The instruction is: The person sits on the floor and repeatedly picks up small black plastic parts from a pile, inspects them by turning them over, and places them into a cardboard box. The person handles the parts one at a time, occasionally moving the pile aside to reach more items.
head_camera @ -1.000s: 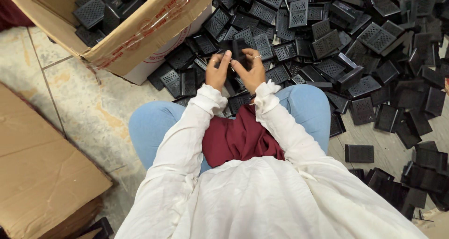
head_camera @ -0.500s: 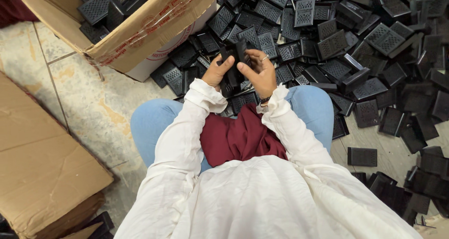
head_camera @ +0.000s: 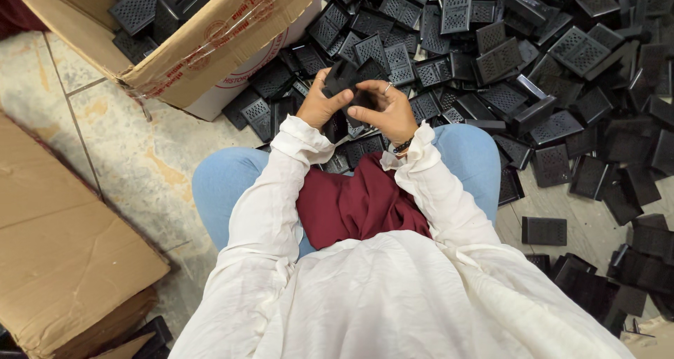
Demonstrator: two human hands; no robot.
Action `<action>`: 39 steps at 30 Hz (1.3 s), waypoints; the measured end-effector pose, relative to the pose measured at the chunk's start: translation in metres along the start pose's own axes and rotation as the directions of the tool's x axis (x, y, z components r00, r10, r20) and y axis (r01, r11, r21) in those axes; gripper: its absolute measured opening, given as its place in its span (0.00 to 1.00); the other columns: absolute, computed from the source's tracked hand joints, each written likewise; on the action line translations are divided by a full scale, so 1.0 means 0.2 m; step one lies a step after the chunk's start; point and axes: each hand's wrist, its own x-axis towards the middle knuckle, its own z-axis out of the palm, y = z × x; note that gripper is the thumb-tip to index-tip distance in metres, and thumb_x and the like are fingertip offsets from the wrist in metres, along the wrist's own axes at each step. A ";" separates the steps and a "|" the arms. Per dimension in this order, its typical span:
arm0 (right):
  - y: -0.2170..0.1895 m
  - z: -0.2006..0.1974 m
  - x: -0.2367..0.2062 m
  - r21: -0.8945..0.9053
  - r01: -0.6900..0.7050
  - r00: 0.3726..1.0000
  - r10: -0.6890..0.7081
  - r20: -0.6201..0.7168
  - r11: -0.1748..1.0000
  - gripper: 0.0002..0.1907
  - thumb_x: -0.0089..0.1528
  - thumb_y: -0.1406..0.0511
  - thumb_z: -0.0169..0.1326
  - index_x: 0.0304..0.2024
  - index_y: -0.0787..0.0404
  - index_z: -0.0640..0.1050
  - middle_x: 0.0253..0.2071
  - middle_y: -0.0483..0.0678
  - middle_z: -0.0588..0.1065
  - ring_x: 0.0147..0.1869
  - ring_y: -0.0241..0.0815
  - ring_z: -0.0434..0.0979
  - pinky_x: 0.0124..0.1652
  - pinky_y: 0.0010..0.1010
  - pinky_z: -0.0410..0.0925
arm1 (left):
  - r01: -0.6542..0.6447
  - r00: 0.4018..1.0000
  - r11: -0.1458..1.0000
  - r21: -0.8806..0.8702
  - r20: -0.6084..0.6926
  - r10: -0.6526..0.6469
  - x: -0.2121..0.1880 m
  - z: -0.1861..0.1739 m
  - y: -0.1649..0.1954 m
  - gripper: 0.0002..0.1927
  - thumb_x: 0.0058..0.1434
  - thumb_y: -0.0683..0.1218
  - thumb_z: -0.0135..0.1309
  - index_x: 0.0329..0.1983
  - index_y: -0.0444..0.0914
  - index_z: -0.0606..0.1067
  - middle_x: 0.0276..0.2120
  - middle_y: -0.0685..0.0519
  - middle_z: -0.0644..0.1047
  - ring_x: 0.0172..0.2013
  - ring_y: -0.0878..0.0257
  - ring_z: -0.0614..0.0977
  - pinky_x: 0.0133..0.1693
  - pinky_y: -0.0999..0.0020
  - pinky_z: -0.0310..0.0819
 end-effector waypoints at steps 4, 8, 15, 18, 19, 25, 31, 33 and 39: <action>0.00 -0.01 0.00 0.055 0.000 0.999 -0.002 0.035 0.998 0.25 0.59 0.77 0.66 0.58 0.66 0.74 0.55 0.49 0.77 0.58 0.38 0.78 0.58 0.31 0.73 | -0.021 0.999 0.989 0.149 0.048 0.014 0.00 -0.02 0.01 0.41 0.54 0.56 0.73 0.64 0.37 0.65 0.52 0.54 0.73 0.53 0.67 0.74 0.56 0.71 0.70; 0.00 -0.02 0.00 0.080 -0.035 0.999 0.036 -0.002 0.996 0.26 0.57 0.78 0.67 0.56 0.66 0.74 0.54 0.51 0.77 0.57 0.40 0.79 0.56 0.32 0.74 | -0.036 0.995 0.983 0.179 0.098 0.018 -0.01 -0.01 0.03 0.40 0.54 0.57 0.73 0.62 0.37 0.65 0.50 0.55 0.73 0.51 0.67 0.74 0.55 0.71 0.71; 0.00 0.00 0.00 0.160 -0.086 0.994 0.096 -0.056 0.983 0.27 0.52 0.79 0.67 0.54 0.67 0.75 0.51 0.53 0.77 0.55 0.45 0.80 0.53 0.38 0.78 | -0.012 0.994 0.985 0.174 0.107 -0.007 -0.04 0.00 0.05 0.40 0.53 0.56 0.74 0.60 0.37 0.65 0.48 0.54 0.73 0.48 0.67 0.75 0.52 0.71 0.73; 0.04 0.04 -0.01 0.132 -0.036 0.998 0.043 -0.053 0.991 0.28 0.54 0.79 0.67 0.56 0.66 0.73 0.53 0.52 0.76 0.58 0.44 0.79 0.56 0.36 0.76 | -0.058 0.993 0.974 0.219 0.110 0.034 -0.03 0.00 0.04 0.39 0.55 0.54 0.73 0.61 0.38 0.65 0.48 0.55 0.72 0.49 0.68 0.74 0.53 0.71 0.72; 0.06 0.06 -0.02 0.111 -0.013 0.999 0.019 -0.051 0.994 0.29 0.55 0.78 0.67 0.57 0.65 0.72 0.53 0.52 0.75 0.60 0.43 0.78 0.57 0.35 0.75 | -0.073 0.992 0.971 0.229 0.114 0.048 -0.03 0.00 0.03 0.38 0.55 0.53 0.73 0.61 0.38 0.64 0.48 0.55 0.72 0.49 0.68 0.74 0.53 0.71 0.72; 0.15 0.02 0.00 -0.113 0.036 0.993 -0.048 -0.107 0.993 0.19 0.73 0.69 0.56 0.66 0.69 0.73 0.56 0.53 0.78 0.60 0.41 0.78 0.62 0.35 0.72 | -0.026 1.000 0.997 0.070 0.002 0.026 0.00 0.02 0.01 0.32 0.61 0.55 0.68 0.59 0.36 0.68 0.47 0.54 0.74 0.48 0.68 0.76 0.51 0.71 0.75; 0.17 -0.13 0.05 0.278 -0.239 0.971 0.230 0.065 0.930 0.22 0.67 0.68 0.57 0.62 0.66 0.70 0.55 0.50 0.77 0.57 0.40 0.79 0.55 0.35 0.76 | 0.097 0.992 0.989 -0.114 -0.066 -0.105 0.02 0.00 0.03 0.25 0.64 0.57 0.63 0.53 0.32 0.77 0.41 0.55 0.79 0.40 0.70 0.79 0.45 0.75 0.75; 0.17 -0.15 0.04 0.281 -0.201 0.976 0.217 -0.028 0.938 0.20 0.68 0.68 0.57 0.61 0.68 0.72 0.53 0.51 0.78 0.54 0.42 0.80 0.52 0.35 0.76 | 0.134 0.991 0.967 0.215 -0.048 -0.127 0.01 -0.01 0.02 0.22 0.62 0.55 0.64 0.50 0.34 0.79 0.37 0.57 0.79 0.34 0.69 0.76 0.39 0.74 0.71; 0.15 -0.16 0.05 0.177 -0.142 0.980 0.164 -0.112 0.974 0.21 0.66 0.65 0.57 0.60 0.67 0.72 0.50 0.49 0.80 0.52 0.39 0.82 0.52 0.34 0.76 | 0.087 0.996 0.898 0.431 -0.022 -0.086 -0.03 -0.02 -0.02 0.22 0.60 0.56 0.66 0.45 0.32 0.81 0.35 0.56 0.82 0.35 0.71 0.79 0.40 0.74 0.75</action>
